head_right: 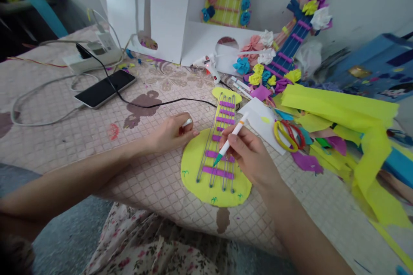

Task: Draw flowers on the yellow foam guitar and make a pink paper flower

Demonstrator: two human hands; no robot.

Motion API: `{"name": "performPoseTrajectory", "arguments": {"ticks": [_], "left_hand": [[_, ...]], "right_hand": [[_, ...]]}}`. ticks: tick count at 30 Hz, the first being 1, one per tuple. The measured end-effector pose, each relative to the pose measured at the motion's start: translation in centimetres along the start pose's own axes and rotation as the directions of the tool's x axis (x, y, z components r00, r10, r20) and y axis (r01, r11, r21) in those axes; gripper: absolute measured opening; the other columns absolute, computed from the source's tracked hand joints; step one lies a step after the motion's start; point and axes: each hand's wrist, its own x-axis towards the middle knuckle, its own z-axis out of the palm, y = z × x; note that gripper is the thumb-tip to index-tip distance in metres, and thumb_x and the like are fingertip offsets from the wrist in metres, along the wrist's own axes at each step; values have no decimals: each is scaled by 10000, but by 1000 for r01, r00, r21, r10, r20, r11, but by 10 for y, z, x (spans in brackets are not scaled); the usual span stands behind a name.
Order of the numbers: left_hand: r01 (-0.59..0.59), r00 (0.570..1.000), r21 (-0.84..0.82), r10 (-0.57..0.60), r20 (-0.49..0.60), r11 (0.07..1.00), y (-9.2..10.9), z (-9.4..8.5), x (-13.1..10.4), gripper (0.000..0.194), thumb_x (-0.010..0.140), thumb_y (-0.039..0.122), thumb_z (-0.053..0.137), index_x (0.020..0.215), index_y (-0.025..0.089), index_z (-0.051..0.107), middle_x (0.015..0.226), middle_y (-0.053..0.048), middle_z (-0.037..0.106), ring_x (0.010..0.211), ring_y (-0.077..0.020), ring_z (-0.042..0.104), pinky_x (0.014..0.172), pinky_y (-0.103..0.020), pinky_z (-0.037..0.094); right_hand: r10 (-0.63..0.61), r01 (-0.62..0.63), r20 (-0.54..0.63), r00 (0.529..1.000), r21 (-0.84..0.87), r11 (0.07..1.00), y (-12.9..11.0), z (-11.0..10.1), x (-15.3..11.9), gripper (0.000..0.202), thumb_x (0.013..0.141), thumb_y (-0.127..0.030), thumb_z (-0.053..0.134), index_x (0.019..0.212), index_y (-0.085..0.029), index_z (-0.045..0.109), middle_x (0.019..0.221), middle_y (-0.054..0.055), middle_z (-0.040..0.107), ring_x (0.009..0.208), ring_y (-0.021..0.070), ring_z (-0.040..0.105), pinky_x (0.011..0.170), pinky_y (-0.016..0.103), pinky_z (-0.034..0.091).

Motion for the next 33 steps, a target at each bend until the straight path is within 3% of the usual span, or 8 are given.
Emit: {"name": "performPoseTrajectory", "arguments": {"ticks": [4,7,11,20,25,33], "left_hand": [[-59,994,-46,63,87,997,10,-6,-3,314,977,267,228,731,173,399,757,-15,471,679,-120,460,672,-271,402],[-105,982,-57,113,150,993,13,-5,-5,316,984,274,230,799,160,461,800,-28,498,717,-128,487,714,-278,419],[-147,972,-54,154,180,988,12,-1,-4,298,985,280,272,885,147,519,867,-49,533,775,-133,524,742,-265,431],[-164,973,-5,163,162,986,10,3,-4,239,970,284,353,961,146,548,870,-55,555,767,-135,538,694,-244,430],[-160,973,46,149,174,986,11,4,-6,273,972,281,328,856,142,532,815,-42,534,715,-131,520,655,-240,410],[-196,969,3,193,154,981,14,7,-7,301,980,311,293,858,152,517,813,-50,529,730,-143,520,664,-248,421]], "right_hand": [[-119,119,-61,991,-8,993,2,0,10,143,892,-362,512,843,-243,575,675,-24,497,551,105,495,469,244,428],[-209,212,-128,970,12,977,0,4,14,96,893,-332,519,866,-251,562,624,-46,433,507,95,444,458,248,397],[-276,279,-175,945,-7,960,-1,11,13,72,884,-299,539,890,-240,579,677,-24,521,566,108,500,497,263,428],[-253,244,-133,958,-84,966,7,21,7,109,875,-315,559,933,-226,587,691,-25,553,597,104,540,531,252,481],[-199,192,-55,979,-113,975,9,27,3,113,867,-297,571,934,-209,593,716,-17,602,599,101,574,543,242,506],[-244,242,-39,969,-53,969,11,28,1,86,861,-273,584,910,-205,602,688,-24,608,593,97,580,558,240,505]]}}
